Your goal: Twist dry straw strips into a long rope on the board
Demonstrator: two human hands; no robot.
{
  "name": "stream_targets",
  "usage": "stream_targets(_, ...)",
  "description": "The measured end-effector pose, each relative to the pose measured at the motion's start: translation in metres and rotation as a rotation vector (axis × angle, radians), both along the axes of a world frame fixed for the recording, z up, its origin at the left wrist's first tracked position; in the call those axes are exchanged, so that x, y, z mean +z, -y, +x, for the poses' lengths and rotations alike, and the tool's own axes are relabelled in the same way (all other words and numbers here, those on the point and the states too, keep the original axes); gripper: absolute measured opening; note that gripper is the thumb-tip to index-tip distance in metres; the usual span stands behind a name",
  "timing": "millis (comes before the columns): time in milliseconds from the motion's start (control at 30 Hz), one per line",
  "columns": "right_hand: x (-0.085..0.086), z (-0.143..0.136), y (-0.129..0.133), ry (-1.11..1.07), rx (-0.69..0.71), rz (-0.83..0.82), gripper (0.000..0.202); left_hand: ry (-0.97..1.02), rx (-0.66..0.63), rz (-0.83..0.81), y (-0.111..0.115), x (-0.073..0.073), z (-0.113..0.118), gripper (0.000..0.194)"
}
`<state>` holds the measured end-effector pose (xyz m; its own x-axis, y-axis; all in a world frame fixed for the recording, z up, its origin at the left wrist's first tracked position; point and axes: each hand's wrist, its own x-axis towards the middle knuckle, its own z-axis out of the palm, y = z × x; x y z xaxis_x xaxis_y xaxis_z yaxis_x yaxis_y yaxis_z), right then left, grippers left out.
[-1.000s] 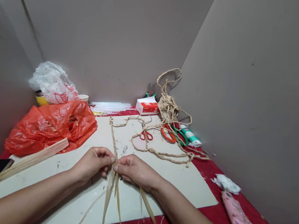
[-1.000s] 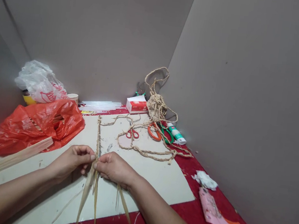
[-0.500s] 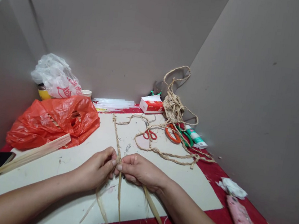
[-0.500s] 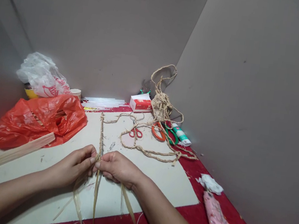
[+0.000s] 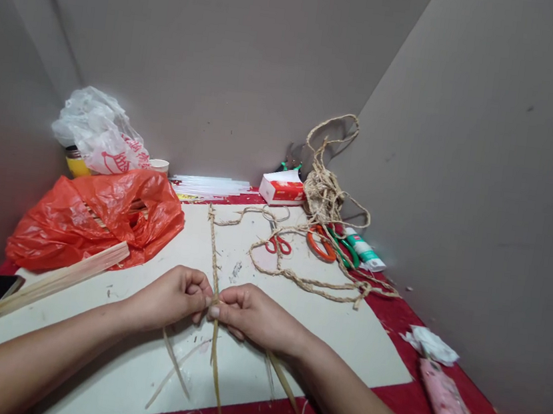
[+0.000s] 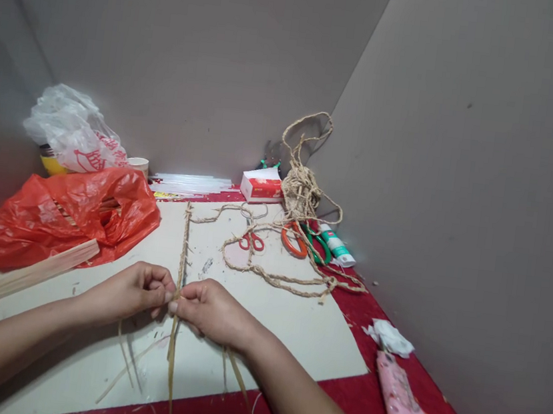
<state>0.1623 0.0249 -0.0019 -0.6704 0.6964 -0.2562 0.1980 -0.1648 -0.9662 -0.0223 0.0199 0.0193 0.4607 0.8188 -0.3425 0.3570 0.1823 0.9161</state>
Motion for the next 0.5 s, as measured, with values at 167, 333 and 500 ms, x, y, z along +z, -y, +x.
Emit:
stream_targets(167, 0.0004, -0.0008, 0.0025, 0.092, -0.018, 0.218, 0.023, 0.045, -0.007, -0.018, -0.0041, 0.0035, 0.001, 0.016)
stream_targets(333, 0.0026, 0.0024, 0.0002, 0.138, 0.025, 0.193, 0.03, 0.055, 0.02, -0.041, -0.0054, 0.0032, 0.0042, 0.016)
stream_targets(500, 0.0062, 0.0046, -0.0032, 0.103, 0.108, 0.106, 0.032, 0.027, 0.014, 0.026, -0.0042, 0.0002, 0.0031, 0.018)
